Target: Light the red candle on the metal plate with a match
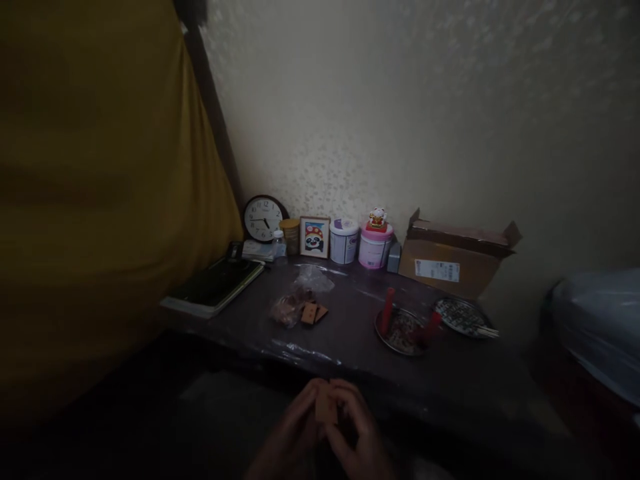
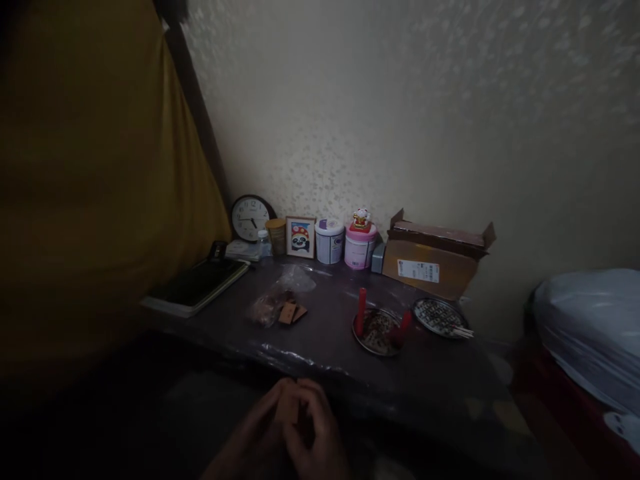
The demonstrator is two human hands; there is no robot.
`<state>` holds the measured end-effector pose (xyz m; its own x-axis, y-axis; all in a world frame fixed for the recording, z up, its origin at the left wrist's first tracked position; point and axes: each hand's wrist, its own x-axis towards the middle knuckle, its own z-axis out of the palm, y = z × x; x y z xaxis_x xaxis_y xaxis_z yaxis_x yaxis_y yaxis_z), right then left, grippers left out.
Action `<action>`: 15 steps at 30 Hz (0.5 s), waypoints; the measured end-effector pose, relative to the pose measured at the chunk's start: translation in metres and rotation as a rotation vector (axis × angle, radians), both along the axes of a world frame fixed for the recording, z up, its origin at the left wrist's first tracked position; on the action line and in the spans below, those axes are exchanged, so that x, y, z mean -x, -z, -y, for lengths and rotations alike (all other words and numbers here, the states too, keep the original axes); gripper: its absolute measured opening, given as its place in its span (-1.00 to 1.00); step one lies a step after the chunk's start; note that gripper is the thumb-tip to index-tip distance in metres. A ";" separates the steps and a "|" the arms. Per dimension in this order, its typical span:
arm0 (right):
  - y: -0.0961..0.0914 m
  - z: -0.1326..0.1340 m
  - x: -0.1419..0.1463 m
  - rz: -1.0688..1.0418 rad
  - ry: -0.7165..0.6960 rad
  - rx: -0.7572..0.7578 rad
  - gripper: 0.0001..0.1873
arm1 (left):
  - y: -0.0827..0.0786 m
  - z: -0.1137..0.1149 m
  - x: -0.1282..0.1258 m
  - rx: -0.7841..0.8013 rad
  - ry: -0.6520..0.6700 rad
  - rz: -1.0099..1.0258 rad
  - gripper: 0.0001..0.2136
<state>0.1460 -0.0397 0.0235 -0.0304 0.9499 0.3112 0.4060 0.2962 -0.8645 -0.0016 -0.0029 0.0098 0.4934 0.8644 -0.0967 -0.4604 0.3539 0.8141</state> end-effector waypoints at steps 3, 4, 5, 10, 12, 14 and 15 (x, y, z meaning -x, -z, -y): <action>0.003 0.001 0.001 -0.019 -0.002 -0.028 -0.60 | -0.014 0.000 -0.003 0.038 0.014 0.038 -0.83; 0.004 0.001 0.002 -0.030 -0.002 -0.041 -0.60 | -0.017 -0.001 -0.005 0.047 0.034 0.072 -0.81; 0.005 0.001 0.002 -0.043 0.001 -0.049 -0.60 | -0.019 -0.002 -0.007 0.054 0.058 0.110 -0.80; 0.004 0.002 0.001 -0.170 0.005 -0.017 -0.62 | -0.014 -0.006 -0.016 0.057 0.060 0.154 -0.76; 0.004 0.002 -0.002 -0.219 0.019 0.022 -0.59 | -0.011 -0.008 -0.020 0.072 0.063 0.139 -0.74; 0.006 0.002 -0.004 -0.261 0.042 0.062 -0.57 | -0.011 -0.010 -0.025 0.085 0.080 0.147 -0.73; 0.008 0.002 -0.006 -0.283 0.057 0.074 -0.57 | -0.012 -0.011 -0.028 0.089 0.091 0.160 -0.73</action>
